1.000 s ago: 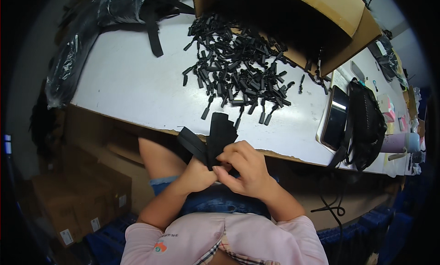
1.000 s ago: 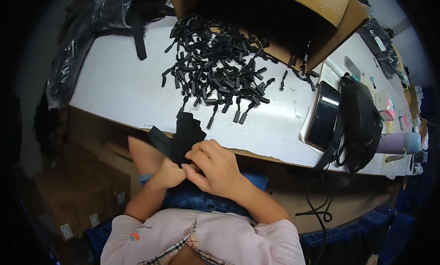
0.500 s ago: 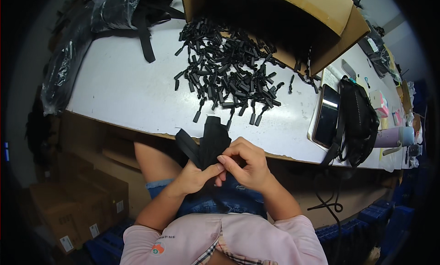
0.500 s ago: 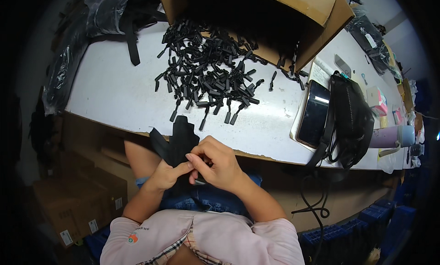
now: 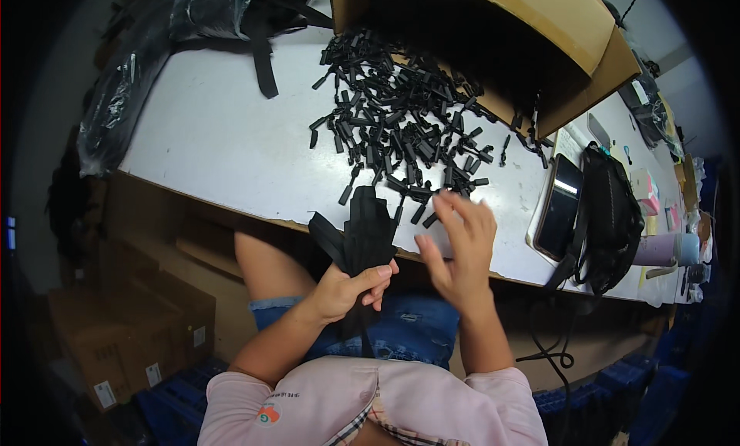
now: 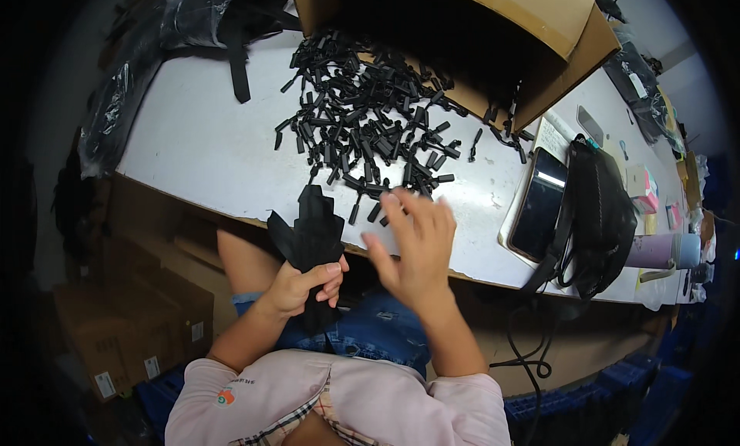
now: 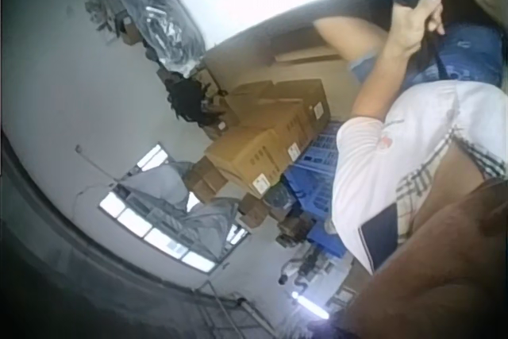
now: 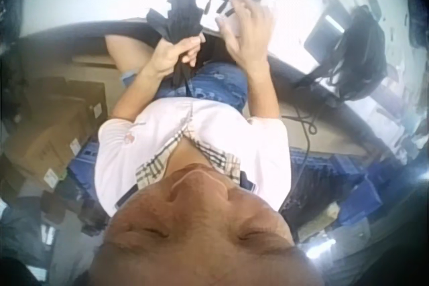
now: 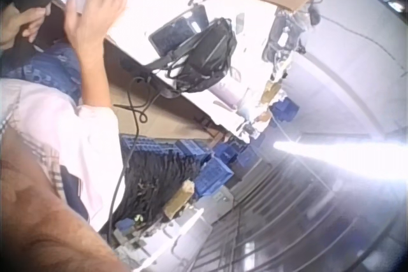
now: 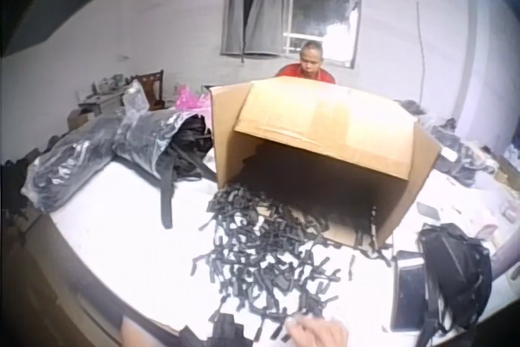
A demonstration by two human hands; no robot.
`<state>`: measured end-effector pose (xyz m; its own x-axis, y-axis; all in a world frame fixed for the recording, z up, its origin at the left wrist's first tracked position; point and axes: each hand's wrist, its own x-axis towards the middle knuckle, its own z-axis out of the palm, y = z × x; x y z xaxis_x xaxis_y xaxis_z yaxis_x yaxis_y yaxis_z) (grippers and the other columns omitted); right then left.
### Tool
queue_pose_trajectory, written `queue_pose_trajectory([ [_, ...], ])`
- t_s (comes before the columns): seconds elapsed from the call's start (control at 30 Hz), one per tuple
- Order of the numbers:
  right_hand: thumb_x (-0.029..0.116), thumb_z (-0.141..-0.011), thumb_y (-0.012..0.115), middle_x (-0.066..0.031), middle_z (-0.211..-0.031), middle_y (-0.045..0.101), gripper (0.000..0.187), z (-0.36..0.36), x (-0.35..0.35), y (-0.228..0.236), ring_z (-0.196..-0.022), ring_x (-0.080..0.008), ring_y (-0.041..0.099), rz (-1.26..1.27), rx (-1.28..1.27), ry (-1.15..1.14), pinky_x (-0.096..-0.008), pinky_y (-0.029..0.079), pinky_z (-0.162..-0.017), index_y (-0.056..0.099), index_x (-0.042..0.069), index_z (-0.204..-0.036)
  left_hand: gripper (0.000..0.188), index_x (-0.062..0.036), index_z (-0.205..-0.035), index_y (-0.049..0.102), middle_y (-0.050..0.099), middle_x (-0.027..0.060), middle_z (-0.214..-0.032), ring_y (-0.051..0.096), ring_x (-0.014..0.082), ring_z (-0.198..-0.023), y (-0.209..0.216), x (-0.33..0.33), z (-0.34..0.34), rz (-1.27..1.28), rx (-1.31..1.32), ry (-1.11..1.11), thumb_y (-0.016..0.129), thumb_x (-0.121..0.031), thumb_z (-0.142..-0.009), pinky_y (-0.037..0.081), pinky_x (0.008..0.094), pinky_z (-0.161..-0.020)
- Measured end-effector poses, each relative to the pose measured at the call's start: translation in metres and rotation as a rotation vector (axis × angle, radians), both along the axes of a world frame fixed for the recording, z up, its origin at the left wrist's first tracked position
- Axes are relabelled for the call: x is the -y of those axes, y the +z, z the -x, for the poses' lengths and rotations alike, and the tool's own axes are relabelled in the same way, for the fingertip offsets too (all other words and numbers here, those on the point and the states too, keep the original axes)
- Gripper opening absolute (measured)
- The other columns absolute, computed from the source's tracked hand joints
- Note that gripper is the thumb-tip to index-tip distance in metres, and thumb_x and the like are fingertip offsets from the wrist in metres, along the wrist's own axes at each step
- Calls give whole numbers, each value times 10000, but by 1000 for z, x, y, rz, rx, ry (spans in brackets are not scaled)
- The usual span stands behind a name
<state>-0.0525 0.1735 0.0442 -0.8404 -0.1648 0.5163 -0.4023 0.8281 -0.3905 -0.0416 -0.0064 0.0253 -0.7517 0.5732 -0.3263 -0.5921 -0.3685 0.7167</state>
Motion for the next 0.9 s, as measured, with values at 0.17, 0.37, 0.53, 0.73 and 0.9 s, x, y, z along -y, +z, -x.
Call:
queue_pose_trajectory([
  [0.17, 75, -600, 674, -65, -775, 543, 265, -18, 22, -1, -659, -202, 486, 224, -75, 166, -301, 369, -602, 592, 34, -849, 153, -17, -918, 485, 444, 1, -595, 377, 40, -434, -3, -6, -7, -43, 31, -18, 535, -98, -799, 394, 208, -423],
  [0.37, -39, -635, 654, -85, -663, 549, 184, -25, 29, -12, -540, -172, 509, 444, -120, 151, -237, 398, -461, 575, 3, -796, 168, -25, -950, 477, 460, 7, -643, 386, 41, -450, 5, -5, -5, -81, 72, 39, 536, -81, -803, 389, 209, -427],
  [0.53, -6, -679, 642, -78, -646, 543, 90, -30, 31, -9, -485, -139, 516, 627, 79, 149, -224, 400, -432, 569, -1, -732, 177, -4, -961, 463, 487, 38, -681, 477, 86, -550, -2, -13, -12, 14, -171, 265, 529, -72, -811, 434, 221, -507],
  [0.73, -3, -733, 586, -75, -635, 543, 45, -32, 29, -11, -491, -98, 519, 895, 329, 183, -200, 393, -440, 550, -24, -716, 136, 12, -925, 479, 531, 75, -773, 541, 125, -663, 1, -13, -9, 66, -307, 218, 517, -64, -819, 476, 242, -610],
  [0.9, -1, -754, 550, -65, -629, 538, 49, -32, 26, -14, -505, -86, 512, 1038, 445, 267, -189, 395, -444, 540, -36, -720, 153, 10, -915, 499, 545, 67, -809, 544, 117, -679, 7, -15, -12, 147, -340, 262, 555, -76, -801, 468, 224, -622],
])
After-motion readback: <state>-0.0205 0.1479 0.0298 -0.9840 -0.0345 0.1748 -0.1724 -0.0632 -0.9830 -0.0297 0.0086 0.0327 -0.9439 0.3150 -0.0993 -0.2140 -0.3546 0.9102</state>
